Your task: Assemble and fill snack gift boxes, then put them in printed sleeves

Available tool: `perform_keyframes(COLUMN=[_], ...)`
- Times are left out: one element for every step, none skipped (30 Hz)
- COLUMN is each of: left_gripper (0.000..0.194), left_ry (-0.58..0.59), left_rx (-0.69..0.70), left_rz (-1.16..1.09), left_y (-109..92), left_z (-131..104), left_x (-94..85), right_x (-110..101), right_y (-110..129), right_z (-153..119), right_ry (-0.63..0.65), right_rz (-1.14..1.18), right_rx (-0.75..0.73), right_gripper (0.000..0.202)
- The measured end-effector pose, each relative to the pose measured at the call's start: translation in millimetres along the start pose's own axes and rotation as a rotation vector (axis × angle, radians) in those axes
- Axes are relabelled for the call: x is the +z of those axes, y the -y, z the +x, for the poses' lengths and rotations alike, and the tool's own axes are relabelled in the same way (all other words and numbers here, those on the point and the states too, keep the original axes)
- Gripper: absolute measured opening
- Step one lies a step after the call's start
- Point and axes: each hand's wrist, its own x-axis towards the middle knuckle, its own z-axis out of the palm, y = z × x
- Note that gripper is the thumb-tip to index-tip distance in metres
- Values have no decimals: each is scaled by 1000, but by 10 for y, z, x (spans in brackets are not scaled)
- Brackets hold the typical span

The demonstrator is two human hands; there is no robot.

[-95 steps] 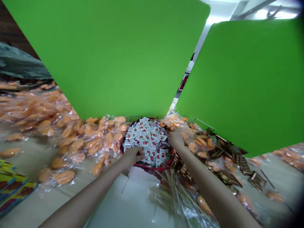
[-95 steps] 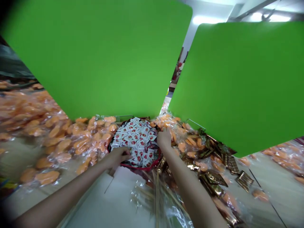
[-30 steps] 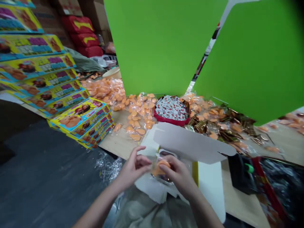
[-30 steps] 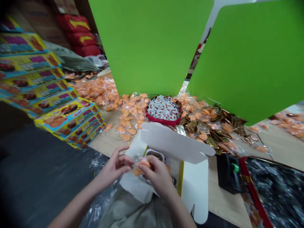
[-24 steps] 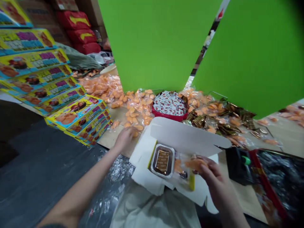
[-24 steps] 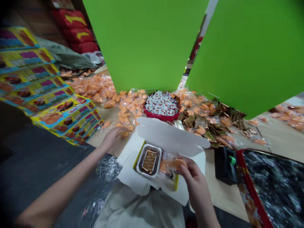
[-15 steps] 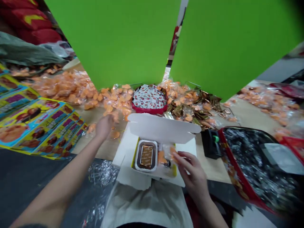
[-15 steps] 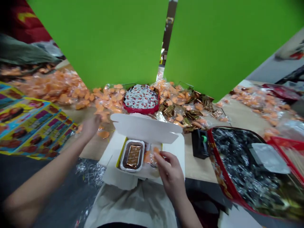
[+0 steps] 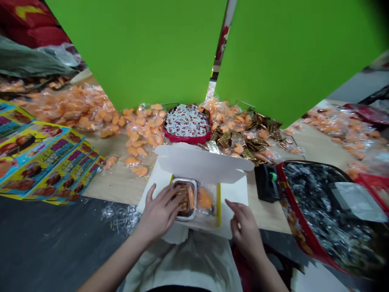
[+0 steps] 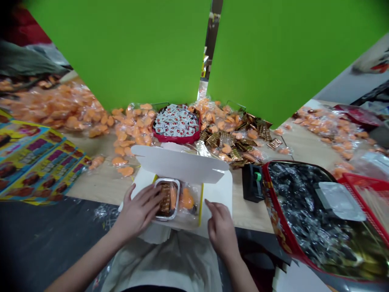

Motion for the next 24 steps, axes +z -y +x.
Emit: perform_keyframes(left_gripper=[44,48,51,50,45,39,35,32,32,31,30,28,25,22,22,23,25,28,33,38,42,44,45,46], left_ry=[79,147,185,176,108,0,-122,-247,-295,-287,-253,-203,-166,-138,-118,-101,-81,-51,-27,13,37,37,35,24], left_rx=[71,128,163,167,124,43,-54,-171,-228,-246,-242,-223,-215,-212,-212,-204,-183,-151,-99,-39,9,58,99,139], left_rz=[-4,-19,-44,-78,-110,-136,-153,-157,-153,-152,-148,-148,-148,-147,-150,-158,-171,-184,-197,-201,-193,-178,-152,-120], left_y=[30,58,88,125,176,241,319,402,481,544,583,591,567,517,448,373,305,253,226,226,252,297,355,414], left_z=[-56,-99,-115,-95,-34,68,203,363,530,691,826,923,969,959,892,771,606,406,186,-39,-256,-451,-612,-729], left_x=[-4,-12,-30,-65,-120,-197,-292,-399,-507,-607,-689,-747,-778,-781,-755,-704,-630,-538,-431,-313,-189,-64,53,155], right_x=[-71,-150,-235,-324,-413,-497,-570,-626,-660,-668,-649,-604,-536,-452,-356,-256,-158,-67,13,79,130,165,187,196], right_y=[-58,-124,-192,-257,-311,-348,-364,-355,-319,-258,-174,-75,31,133,218,275,296,277,221,135,31,-79,-181,-267], right_z=[19,70,152,266,406,565,733,899,1053,1182,1278,1331,1334,1284,1182,1034,847,634,408,180,-38,-234,-400,-529], right_ry=[-42,-80,-103,-110,-102,-71,-12,64,156,248,330,382,398,384,344,273,198,128,82,61,61,75,84,79], right_rz=[22,36,41,34,21,13,16,34,60,84,100,100,87,70,57,54,62,81,104,117,110,78,23,-46], right_rx=[91,179,249,301,328,326,303,271,240,222,222,238,264,289,302,295,267,215,145,60,-30,-118,-198,-265], right_gripper=[40,34,35,42,52,61,67,66,58,46,37,36,39,41,40,38,37,36,38,44,52,57,60,60])
